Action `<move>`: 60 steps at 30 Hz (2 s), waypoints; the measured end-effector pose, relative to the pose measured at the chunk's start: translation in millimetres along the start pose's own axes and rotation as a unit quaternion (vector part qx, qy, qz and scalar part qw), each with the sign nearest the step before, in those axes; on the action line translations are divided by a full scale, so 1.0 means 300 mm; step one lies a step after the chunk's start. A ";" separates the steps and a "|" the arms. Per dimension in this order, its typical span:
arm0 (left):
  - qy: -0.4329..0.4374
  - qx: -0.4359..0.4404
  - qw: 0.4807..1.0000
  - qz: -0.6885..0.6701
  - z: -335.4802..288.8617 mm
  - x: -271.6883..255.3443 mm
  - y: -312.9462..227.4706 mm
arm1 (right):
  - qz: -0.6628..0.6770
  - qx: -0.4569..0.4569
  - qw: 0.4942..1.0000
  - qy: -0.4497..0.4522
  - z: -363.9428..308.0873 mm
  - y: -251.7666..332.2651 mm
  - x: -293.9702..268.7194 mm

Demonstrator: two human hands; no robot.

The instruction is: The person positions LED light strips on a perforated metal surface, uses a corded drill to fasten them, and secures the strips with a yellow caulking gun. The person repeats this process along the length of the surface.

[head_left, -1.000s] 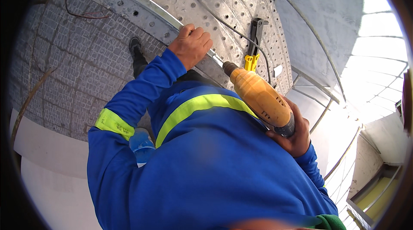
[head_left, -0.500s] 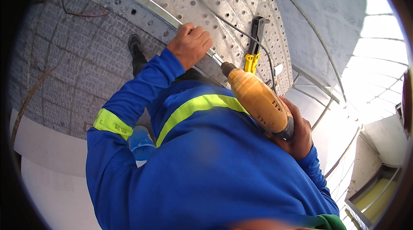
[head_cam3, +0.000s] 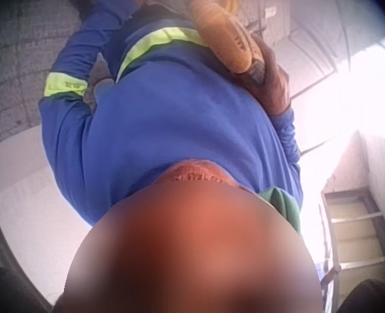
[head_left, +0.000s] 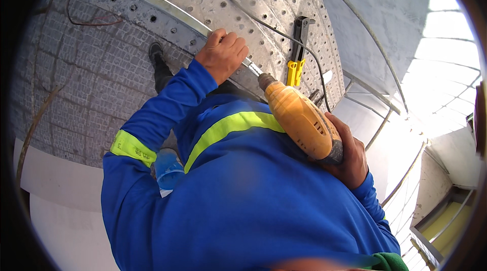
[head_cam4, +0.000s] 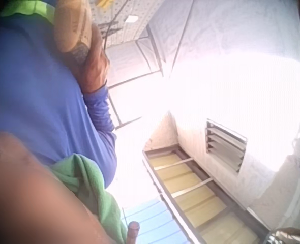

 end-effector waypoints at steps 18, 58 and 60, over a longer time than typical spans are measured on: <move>0.027 -0.017 1.000 0.000 0.012 0.008 0.000 | -0.002 0.028 1.000 -0.009 -0.008 0.017 0.000; 0.053 -0.034 0.998 -0.011 0.010 0.010 -0.001 | 0.013 0.025 1.000 -0.012 -0.022 -0.017 0.020; 0.039 -0.026 0.999 -0.005 0.013 0.002 -0.003 | 0.013 0.024 1.000 -0.013 -0.021 -0.017 0.021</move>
Point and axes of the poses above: each hand's wrist, its own z-axis towards the middle knuckle, its own x-axis out of the palm, y = z × x, the point moved 4 cm from there along z, towards the middle knuckle, and after that the axes turned 15 degrees about -z, right-handed, at the moved point
